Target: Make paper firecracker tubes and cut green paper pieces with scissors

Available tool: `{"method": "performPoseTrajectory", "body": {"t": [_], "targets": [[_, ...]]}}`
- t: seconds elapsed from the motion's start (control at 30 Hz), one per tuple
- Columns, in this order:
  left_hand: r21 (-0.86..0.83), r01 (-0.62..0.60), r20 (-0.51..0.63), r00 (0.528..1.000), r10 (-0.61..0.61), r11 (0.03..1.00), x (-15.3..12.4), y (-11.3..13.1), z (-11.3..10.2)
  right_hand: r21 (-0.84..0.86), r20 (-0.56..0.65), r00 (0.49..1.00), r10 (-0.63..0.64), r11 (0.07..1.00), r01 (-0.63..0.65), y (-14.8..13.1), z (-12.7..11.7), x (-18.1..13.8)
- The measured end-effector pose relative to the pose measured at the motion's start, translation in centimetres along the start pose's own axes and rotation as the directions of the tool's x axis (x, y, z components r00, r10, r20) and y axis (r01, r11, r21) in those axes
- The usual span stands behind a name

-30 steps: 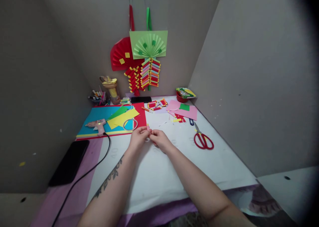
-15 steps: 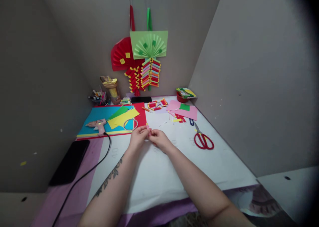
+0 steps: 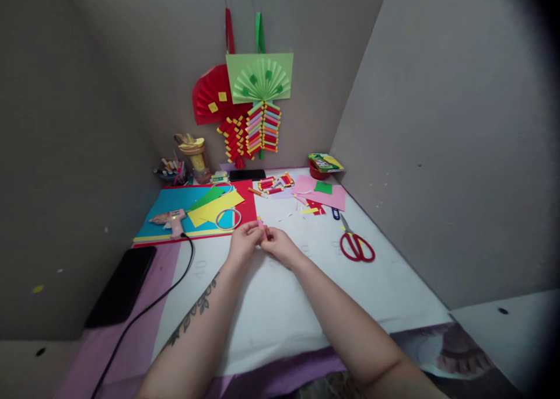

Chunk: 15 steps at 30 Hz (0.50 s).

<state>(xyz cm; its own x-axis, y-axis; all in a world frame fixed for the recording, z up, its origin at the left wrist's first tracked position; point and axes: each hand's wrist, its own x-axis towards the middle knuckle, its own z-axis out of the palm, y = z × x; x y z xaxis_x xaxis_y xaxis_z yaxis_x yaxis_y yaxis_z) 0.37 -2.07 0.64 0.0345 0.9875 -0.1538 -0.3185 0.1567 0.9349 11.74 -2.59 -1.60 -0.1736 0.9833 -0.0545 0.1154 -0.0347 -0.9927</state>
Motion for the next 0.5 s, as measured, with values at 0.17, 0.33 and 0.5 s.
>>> {"method": "performPoseTrajectory", "body": {"t": [0.17, 0.33, 0.5], "targets": [[-0.019, 0.015, 0.003, 1.000, -0.015, 1.000, -0.1, 0.1, 0.4, -0.025, 0.011, 0.999, -0.039, 0.999, 0.039, 0.4, -0.1, 0.1], [-0.077, 0.029, -0.051, 0.998, -0.033, 0.997, 0.2, 0.4, 0.2, 0.036, 0.009, 1.000, -0.012, 0.999, 0.012, 0.1, 0.0, -0.1], [-0.179, 0.017, -0.089, 0.995, -0.034, 0.984, 0.6, 0.9, -0.6, 0.136, -0.008, 0.997, 0.076, 0.988, -0.075, -0.3, -0.4, -0.1]]}}
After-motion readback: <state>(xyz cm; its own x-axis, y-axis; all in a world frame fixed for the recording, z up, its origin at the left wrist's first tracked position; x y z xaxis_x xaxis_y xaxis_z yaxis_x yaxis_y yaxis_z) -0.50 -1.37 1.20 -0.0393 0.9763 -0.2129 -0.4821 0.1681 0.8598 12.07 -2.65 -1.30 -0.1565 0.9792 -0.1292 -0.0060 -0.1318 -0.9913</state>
